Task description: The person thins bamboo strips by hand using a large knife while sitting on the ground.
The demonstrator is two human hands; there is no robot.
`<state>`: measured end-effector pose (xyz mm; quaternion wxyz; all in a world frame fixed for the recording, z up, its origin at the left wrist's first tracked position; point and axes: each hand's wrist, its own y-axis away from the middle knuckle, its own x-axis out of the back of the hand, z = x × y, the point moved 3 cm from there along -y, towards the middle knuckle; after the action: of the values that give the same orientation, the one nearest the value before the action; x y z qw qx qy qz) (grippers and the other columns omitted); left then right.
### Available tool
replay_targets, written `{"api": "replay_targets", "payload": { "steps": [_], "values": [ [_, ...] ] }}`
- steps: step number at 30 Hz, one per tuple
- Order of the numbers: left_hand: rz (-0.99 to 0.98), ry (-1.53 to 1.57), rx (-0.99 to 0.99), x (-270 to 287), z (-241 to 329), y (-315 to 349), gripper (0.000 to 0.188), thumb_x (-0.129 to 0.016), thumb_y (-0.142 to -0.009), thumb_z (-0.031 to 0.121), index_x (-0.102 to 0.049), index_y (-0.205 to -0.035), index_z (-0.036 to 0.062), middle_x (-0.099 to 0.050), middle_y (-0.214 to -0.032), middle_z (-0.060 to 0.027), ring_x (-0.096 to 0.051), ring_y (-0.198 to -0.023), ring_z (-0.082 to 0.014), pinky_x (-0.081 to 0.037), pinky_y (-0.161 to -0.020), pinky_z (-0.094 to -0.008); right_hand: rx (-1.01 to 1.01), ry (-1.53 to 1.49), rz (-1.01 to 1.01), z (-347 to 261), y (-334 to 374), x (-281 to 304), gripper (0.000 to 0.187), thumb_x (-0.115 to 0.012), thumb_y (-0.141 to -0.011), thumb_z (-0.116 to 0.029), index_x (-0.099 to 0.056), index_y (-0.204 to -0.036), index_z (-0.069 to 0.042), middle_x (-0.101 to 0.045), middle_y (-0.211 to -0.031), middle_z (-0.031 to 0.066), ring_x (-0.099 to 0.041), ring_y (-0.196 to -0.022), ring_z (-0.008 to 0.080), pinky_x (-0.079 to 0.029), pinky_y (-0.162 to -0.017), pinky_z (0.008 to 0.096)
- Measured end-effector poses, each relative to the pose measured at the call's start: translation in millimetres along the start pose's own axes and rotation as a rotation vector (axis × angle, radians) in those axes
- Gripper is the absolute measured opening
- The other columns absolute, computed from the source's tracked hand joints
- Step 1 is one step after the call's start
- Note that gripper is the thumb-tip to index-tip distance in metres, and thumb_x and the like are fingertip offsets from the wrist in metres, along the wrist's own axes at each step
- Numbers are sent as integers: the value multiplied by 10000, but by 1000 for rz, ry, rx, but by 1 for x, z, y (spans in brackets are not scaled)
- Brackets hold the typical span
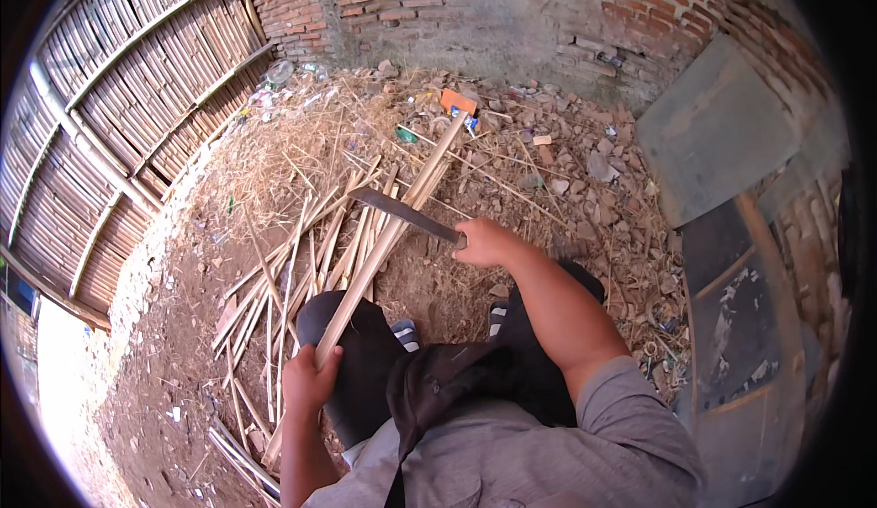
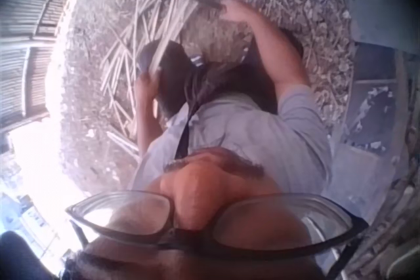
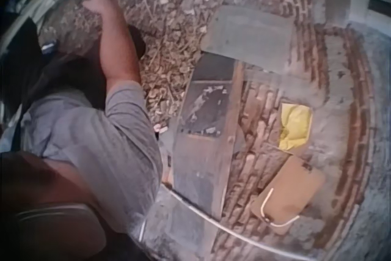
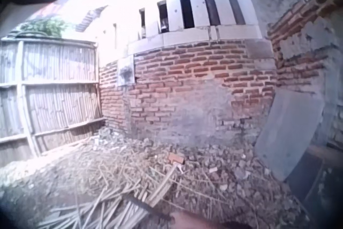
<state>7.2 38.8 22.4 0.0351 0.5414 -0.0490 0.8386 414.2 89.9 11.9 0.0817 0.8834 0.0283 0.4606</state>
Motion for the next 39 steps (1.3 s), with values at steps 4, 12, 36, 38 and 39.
{"api": "replay_targets", "payload": {
  "steps": [4, 12, 36, 38, 39],
  "values": [
    [-12, 21, 25, -1, -4, 0, 567, -715, -872, 536, -572, -742, 3, -624, -667, -248, -641, -685, -466, -486, -638, -534, 22, -3, 7, 5, -1, 4, 427, -721, -771, -283, -698, -1135, -59, -712, -985, 220, -691, -947, 374, -553, -824, 458],
    [-5, -25, -10, -5, -4, -1, 535, -726, -873, 505, -609, -798, -12, -627, -682, -240, -657, -687, -434, -490, -640, -510, 1, 95, 55, 0, 3, 7, 389, -714, -776, -266, -707, -1107, -61, -714, -910, 196, -699, -870, 357, -557, -774, 455],
    [0, -20, -9, -2, 1, 1, 530, -716, -884, 493, -603, -776, -14, -625, -680, -247, -654, -692, -441, -488, -648, -517, 10, 32, 33, 6, -4, 3, 381, -701, -777, -259, -704, -1106, -66, -711, -968, 198, -690, -925, 361, -550, -811, 457],
    [7, -19, -9, -1, 1, 1, 530, -716, -884, 493, -603, -775, -13, -624, -679, -247, -655, -691, -440, -487, -648, -517, 7, 26, 27, 4, -3, 4, 379, -704, -776, -261, -705, -1100, -66, -711, -970, 200, -690, -927, 365, -550, -811, 459],
    [2, -20, -2, -1, 1, 1, 532, -716, -883, 495, -602, -773, -13, -625, -679, -246, -655, -692, -439, -487, -648, -516, 1, 21, 23, 3, -2, 5, 377, -706, -774, -263, -706, -1094, -65, -711, -973, 202, -690, -930, 368, -550, -810, 461]
  ]
}}
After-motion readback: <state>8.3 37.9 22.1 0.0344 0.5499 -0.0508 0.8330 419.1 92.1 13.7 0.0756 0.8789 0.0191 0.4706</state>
